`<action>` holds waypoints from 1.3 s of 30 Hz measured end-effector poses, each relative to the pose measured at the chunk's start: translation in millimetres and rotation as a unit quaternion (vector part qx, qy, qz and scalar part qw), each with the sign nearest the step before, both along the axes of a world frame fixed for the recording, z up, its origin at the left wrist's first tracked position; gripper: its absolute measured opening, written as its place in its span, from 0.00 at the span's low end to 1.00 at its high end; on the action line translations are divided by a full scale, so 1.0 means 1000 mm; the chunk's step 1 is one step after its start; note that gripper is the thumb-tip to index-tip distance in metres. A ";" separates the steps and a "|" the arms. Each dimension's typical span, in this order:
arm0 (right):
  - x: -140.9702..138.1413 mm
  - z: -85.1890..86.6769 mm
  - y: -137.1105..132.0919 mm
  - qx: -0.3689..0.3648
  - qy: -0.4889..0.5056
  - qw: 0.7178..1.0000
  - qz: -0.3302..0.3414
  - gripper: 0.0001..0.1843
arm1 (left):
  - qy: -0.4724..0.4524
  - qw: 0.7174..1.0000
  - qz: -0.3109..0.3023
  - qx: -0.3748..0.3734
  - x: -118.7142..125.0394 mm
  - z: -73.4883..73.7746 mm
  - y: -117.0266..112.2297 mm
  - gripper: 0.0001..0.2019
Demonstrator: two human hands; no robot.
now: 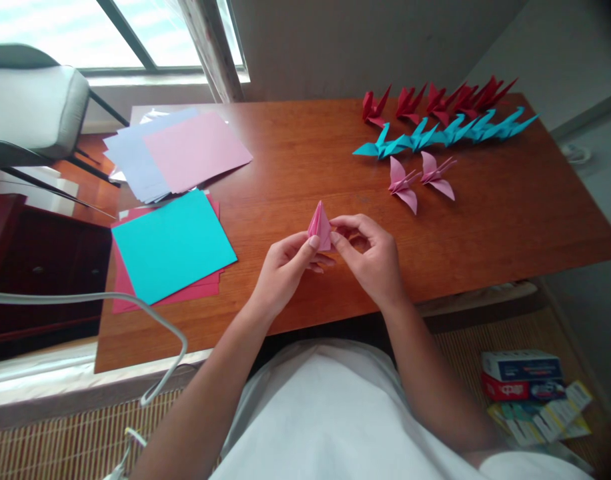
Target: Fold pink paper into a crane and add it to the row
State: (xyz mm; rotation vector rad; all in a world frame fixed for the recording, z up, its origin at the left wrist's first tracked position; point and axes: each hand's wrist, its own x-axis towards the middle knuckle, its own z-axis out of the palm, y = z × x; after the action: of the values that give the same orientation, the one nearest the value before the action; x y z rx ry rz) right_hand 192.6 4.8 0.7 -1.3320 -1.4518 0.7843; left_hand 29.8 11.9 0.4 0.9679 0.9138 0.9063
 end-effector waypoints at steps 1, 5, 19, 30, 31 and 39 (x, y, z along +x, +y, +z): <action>0.000 0.001 0.000 0.003 -0.002 1.000 -0.001 0.07 | 0.006 1.000 -0.003 0.007 0.000 0.000 0.000 0.17; 0.000 0.003 0.000 0.001 0.010 1.000 -0.009 0.06 | 0.032 0.999 -0.007 0.037 0.001 -0.001 0.000 0.18; -0.002 0.007 -0.003 0.020 0.051 0.997 -0.046 0.08 | 0.091 0.987 0.012 0.131 0.004 -0.013 -0.004 0.16; 0.001 0.012 -0.003 -0.022 0.051 0.996 -0.064 0.16 | 0.259 0.933 0.033 0.247 0.004 -0.012 -0.005 0.16; 0.001 0.013 -0.003 -0.029 0.053 0.996 -0.061 0.16 | 0.269 0.928 0.037 0.254 0.005 -0.012 -0.005 0.15; 0.002 0.012 -0.001 -0.051 0.111 0.991 -0.050 0.16 | 0.261 0.934 0.045 0.239 0.004 -0.014 -0.005 0.17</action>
State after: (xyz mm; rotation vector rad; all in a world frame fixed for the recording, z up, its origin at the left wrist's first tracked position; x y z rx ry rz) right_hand 194.9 3.7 12.9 -1.3381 -1.1747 0.9190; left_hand 34.1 7.0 -13.6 1.6505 1.2185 0.9895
